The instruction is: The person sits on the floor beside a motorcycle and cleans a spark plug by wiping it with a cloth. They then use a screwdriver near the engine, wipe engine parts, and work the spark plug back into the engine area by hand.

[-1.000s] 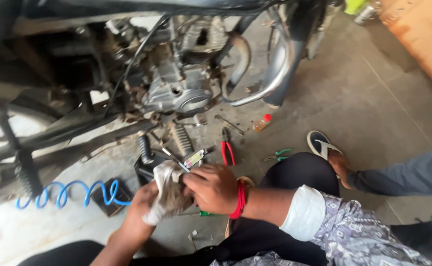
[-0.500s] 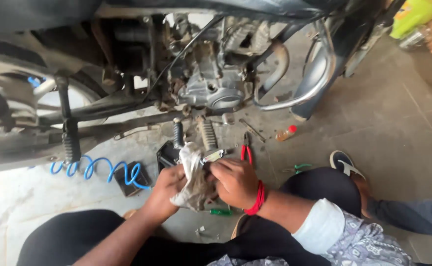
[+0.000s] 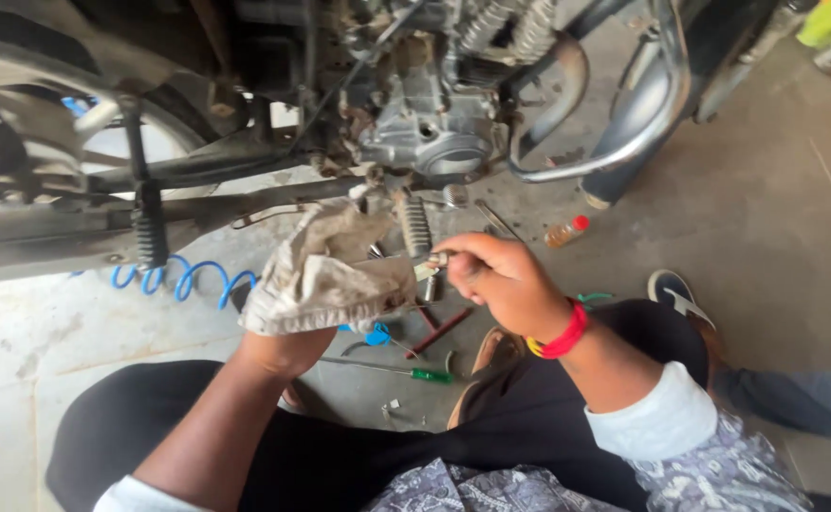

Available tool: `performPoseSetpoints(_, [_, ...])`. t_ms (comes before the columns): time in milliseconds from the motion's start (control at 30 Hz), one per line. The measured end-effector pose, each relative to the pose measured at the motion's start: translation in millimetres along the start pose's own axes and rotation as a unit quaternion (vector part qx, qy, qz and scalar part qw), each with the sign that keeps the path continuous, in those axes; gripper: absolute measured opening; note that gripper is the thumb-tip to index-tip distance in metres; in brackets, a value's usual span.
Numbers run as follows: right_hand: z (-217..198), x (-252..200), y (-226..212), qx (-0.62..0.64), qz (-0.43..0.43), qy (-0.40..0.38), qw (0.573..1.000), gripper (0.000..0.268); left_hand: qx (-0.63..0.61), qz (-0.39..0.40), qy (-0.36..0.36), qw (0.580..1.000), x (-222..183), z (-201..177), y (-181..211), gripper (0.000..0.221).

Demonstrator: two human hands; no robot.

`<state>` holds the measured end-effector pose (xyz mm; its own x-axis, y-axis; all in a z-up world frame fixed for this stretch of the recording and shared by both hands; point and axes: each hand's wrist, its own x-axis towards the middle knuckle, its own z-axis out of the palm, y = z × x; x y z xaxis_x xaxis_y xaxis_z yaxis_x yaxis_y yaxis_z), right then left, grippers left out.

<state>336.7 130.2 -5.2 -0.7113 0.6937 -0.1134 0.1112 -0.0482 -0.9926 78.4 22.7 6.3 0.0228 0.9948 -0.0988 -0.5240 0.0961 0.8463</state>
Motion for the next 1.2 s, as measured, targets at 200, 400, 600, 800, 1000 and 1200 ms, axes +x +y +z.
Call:
performPoseSetpoints(200, [-8, 1, -2, 0.03, -0.055, 0.0, 0.998, 0.032, 0.115, 0.141, -0.019, 0.983, -4, -63, -29, 0.046])
performPoseSetpoints(400, [-10, 4, -3, 0.018, -0.035, 0.012, 0.999, 0.039, 0.458, 0.363, 0.002, 0.812, 0, -123, -54, 0.058])
performPoseSetpoints(600, [-11, 5, -20, 0.063, -0.017, 0.047, 0.997, 0.041, 0.059, 0.218, 0.029, 0.974, 61, -103, 4, 0.033])
performPoseSetpoints(800, [-15, 16, -24, 0.071, -0.021, 0.081, 0.994, 0.041, 0.608, 0.257, 0.169, 0.732, 159, -57, 36, 0.028])
performPoseSetpoints(1000, [-27, 26, -13, 0.074, 0.035, 0.093, 0.992, 0.039, 0.796, 0.294, 0.266, 0.458, 223, -105, 5, 0.041])
performPoseSetpoints(1200, [-30, 24, -5, 0.036, -0.006, 0.059, 0.998, 0.039, 0.854, 0.071, 0.211, 0.469, 222, -102, 11, 0.023])
